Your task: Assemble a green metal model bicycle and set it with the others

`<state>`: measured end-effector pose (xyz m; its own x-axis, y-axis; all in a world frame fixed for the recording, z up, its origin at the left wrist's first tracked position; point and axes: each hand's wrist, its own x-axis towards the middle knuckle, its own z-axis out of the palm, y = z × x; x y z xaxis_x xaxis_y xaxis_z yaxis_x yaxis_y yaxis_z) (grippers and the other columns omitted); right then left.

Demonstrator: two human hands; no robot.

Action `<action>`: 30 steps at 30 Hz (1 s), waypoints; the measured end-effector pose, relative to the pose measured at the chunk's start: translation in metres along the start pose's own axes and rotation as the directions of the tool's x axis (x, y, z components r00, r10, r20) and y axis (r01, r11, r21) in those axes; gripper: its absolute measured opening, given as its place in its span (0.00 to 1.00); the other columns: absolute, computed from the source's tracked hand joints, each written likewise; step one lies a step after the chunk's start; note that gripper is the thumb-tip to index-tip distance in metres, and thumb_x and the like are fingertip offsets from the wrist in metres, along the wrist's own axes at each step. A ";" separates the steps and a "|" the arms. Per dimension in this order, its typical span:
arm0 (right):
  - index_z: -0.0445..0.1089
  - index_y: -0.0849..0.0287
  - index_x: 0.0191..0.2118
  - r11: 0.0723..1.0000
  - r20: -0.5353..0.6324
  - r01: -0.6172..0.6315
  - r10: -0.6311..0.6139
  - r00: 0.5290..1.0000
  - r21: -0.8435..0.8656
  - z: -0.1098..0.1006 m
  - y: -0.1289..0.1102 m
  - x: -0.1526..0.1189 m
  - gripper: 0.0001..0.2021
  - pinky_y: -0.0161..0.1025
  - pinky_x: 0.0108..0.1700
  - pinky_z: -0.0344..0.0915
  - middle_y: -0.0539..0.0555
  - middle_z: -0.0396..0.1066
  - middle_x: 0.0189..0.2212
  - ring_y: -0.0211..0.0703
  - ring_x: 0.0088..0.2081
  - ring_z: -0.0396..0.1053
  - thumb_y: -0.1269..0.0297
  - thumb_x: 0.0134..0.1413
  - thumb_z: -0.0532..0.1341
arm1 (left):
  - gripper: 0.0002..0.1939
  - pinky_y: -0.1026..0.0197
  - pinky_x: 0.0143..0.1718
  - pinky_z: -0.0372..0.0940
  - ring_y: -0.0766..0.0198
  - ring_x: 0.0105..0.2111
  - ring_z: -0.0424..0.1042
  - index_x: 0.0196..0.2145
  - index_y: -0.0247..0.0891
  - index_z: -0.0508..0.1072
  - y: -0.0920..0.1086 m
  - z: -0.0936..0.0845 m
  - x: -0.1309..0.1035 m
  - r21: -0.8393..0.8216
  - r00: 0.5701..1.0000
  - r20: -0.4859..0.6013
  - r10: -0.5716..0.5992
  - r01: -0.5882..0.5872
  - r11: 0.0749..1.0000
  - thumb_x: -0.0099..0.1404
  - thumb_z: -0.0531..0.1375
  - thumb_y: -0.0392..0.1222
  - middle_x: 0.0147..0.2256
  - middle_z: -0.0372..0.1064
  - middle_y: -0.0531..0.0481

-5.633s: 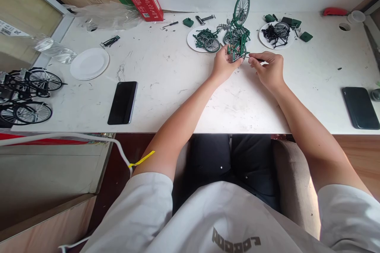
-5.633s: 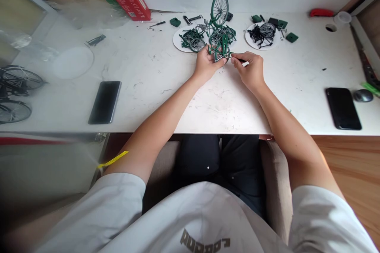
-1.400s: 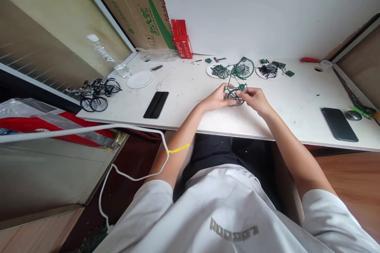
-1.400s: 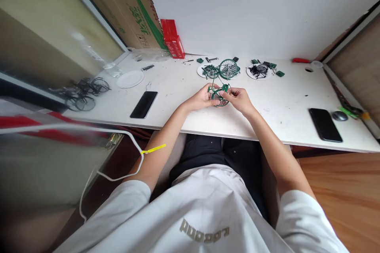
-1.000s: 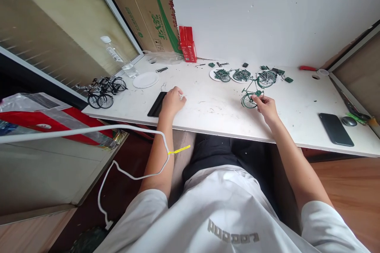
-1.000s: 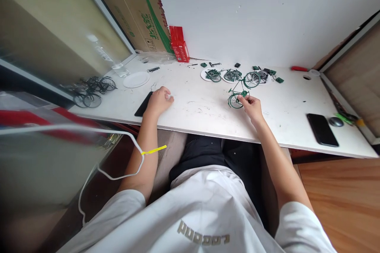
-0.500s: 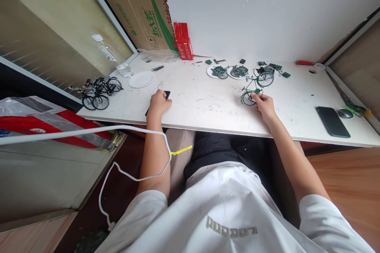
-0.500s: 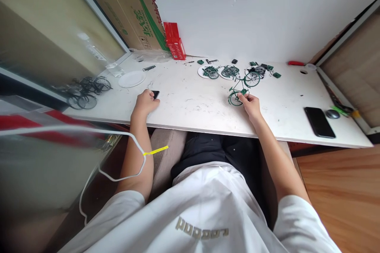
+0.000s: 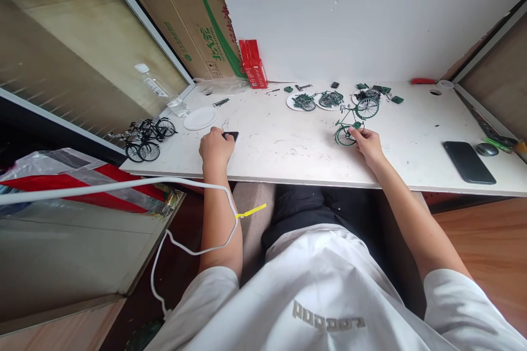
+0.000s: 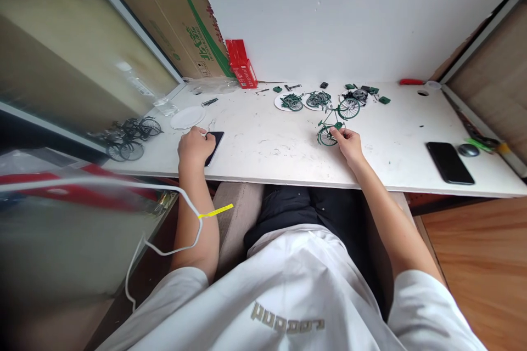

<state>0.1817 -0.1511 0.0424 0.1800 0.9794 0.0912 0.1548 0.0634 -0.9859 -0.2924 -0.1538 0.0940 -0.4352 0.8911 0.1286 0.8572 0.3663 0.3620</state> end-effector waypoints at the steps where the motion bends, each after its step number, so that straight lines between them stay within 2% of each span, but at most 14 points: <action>1: 0.63 0.51 0.28 0.999 -0.034 -0.023 0.024 0.999 0.028 0.001 0.000 0.000 0.40 0.40 0.25 0.40 0.41 0.46 0.20 0.33 0.24 0.40 0.19 0.38 0.78 | 0.28 0.34 0.66 0.72 0.27 0.65 0.77 0.66 0.26 0.76 0.002 -0.004 -0.002 0.006 1.000 0.002 -0.030 0.030 1.000 0.77 0.53 0.44 0.59 0.81 0.21; 4: 0.66 0.53 0.28 0.996 -0.068 -0.063 0.068 0.995 0.070 0.002 -0.002 -0.002 0.40 0.39 0.26 0.40 0.41 0.47 0.20 0.32 0.25 0.41 0.22 0.34 0.80 | 0.28 0.32 0.66 0.70 0.24 0.66 0.76 0.65 0.22 0.76 0.004 -0.008 -0.005 0.023 0.992 0.070 -0.102 0.101 0.995 0.78 0.50 0.41 0.62 0.78 0.17; 7: 0.66 0.52 0.28 0.997 -0.056 -0.055 0.058 0.997 0.057 0.003 -0.002 -0.002 0.39 0.40 0.26 0.40 0.41 0.47 0.20 0.33 0.24 0.41 0.22 0.35 0.80 | 0.27 0.26 0.68 0.66 0.21 0.67 0.73 0.63 0.15 0.75 0.009 -0.005 -0.006 -0.024 0.987 0.143 -0.072 0.076 0.997 0.79 0.52 0.40 0.62 0.75 0.11; 9: 0.66 0.52 0.28 0.998 -0.047 -0.046 0.048 0.998 0.044 0.003 -0.002 -0.001 0.39 0.40 0.26 0.40 0.41 0.47 0.20 0.33 0.25 0.41 0.21 0.36 0.79 | 0.25 0.29 0.71 0.64 0.27 0.68 0.73 0.64 0.18 0.75 0.018 0.003 -0.007 -0.106 0.986 0.163 0.040 -0.023 0.994 0.79 0.54 0.38 0.62 0.76 0.16; 11: 0.67 0.52 0.28 0.998 -0.041 -0.043 0.045 0.998 0.036 0.003 -0.001 -0.001 0.40 0.40 0.26 0.40 0.41 0.46 0.20 0.34 0.25 0.41 0.20 0.35 0.79 | 0.22 0.45 0.75 0.64 0.45 0.67 0.76 0.65 0.30 0.78 0.032 0.014 -0.012 -0.232 0.951 0.197 0.237 -0.190 0.954 0.80 0.54 0.36 0.63 0.80 0.31; 13: 0.66 0.52 0.27 0.999 -0.042 -0.039 0.040 0.998 0.028 0.003 0.000 -0.001 0.41 0.41 0.27 0.40 0.41 0.46 0.21 0.34 0.25 0.41 0.19 0.33 0.79 | 0.20 0.58 0.70 0.69 0.59 0.61 0.81 0.63 0.38 0.80 0.051 0.031 -0.020 -0.360 0.898 0.198 0.392 -0.306 0.881 0.81 0.53 0.38 0.62 0.83 0.43; 15: 0.64 0.52 0.26 1.000 -0.038 -0.010 0.010 0.999 -0.004 0.003 0.001 -0.002 0.42 0.41 0.28 0.41 0.42 0.48 0.21 0.35 0.26 0.43 0.17 0.35 0.78 | 0.18 0.56 0.64 0.73 0.58 0.53 0.82 0.58 0.38 0.81 0.073 0.050 -0.032 -0.497 0.851 0.104 0.514 -0.403 0.768 0.79 0.55 0.37 0.58 0.85 0.42; 17: 0.62 0.52 0.25 0.996 -0.019 0.057 -0.058 0.998 -0.062 0.004 -0.001 -0.004 0.41 0.41 0.30 0.42 0.44 0.49 0.22 0.36 0.27 0.45 0.17 0.41 0.75 | 0.14 0.53 0.59 0.75 0.57 0.47 0.81 0.53 0.38 0.82 0.094 0.070 -0.047 -0.589 0.799 0.039 0.600 -0.466 0.660 0.75 0.59 0.36 0.55 0.86 0.42; 20: 0.60 0.52 0.25 0.972 0.036 0.191 -0.188 0.982 -0.133 0.008 -0.005 -0.009 0.41 0.42 0.33 0.45 0.45 0.50 0.22 0.38 0.29 0.48 0.17 0.51 0.71 | 0.12 0.53 0.54 0.75 0.57 0.45 0.81 0.52 0.39 0.82 0.117 0.096 -0.069 -0.728 0.778 0.042 0.627 -0.406 0.553 0.74 0.66 0.44 0.55 0.86 0.40; 22: 0.59 0.52 0.26 0.958 0.100 0.244 -0.231 0.968 -0.149 0.014 -0.008 -0.015 0.40 0.42 0.35 0.46 0.45 0.49 0.23 0.39 0.30 0.48 0.18 0.54 0.70 | 0.22 0.53 0.52 0.75 0.57 0.48 0.82 0.57 0.39 0.80 0.126 0.108 -0.080 -0.822 0.774 0.085 0.627 -0.301 0.483 0.70 0.72 0.49 0.59 0.84 0.37; 26: 0.64 0.54 0.29 0.957 0.251 0.259 -0.221 0.943 -0.130 0.029 -0.014 -0.027 0.38 0.41 0.35 0.47 0.45 0.51 0.26 0.39 0.31 0.48 0.19 0.58 0.68 | 0.44 0.50 0.61 0.75 0.54 0.52 0.84 0.68 0.33 0.74 0.134 0.123 -0.089 -0.936 0.741 0.217 0.635 -0.026 0.350 0.62 0.78 0.58 0.60 0.83 0.31; 28: 0.66 0.54 0.30 0.960 0.297 0.262 -0.222 0.929 -0.101 0.037 -0.016 -0.032 0.37 0.41 0.36 0.48 0.46 0.53 0.26 0.39 0.31 0.49 0.21 0.59 0.68 | 0.49 0.49 0.61 0.75 0.53 0.50 0.85 0.68 0.33 0.75 0.136 0.126 -0.091 -0.945 0.732 0.260 0.630 0.059 0.321 0.58 0.81 0.61 0.55 0.85 0.33; 30: 0.70 0.55 0.33 0.965 0.329 0.254 -0.219 0.918 -0.067 0.043 -0.016 -0.036 0.35 0.41 0.37 0.51 0.46 0.58 0.28 0.40 0.32 0.52 0.22 0.60 0.68 | 0.47 0.49 0.59 0.76 0.53 0.49 0.85 0.63 0.34 0.78 0.138 0.127 -0.094 -0.951 0.722 0.270 0.637 0.095 0.295 0.55 0.82 0.64 0.52 0.86 0.36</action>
<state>0.1307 -0.1789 0.0492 -0.1887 0.9487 0.2536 0.2604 0.2974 -0.9186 -0.0980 -0.1531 0.0146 0.3060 0.9491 0.0744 -0.0502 -0.0620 0.9968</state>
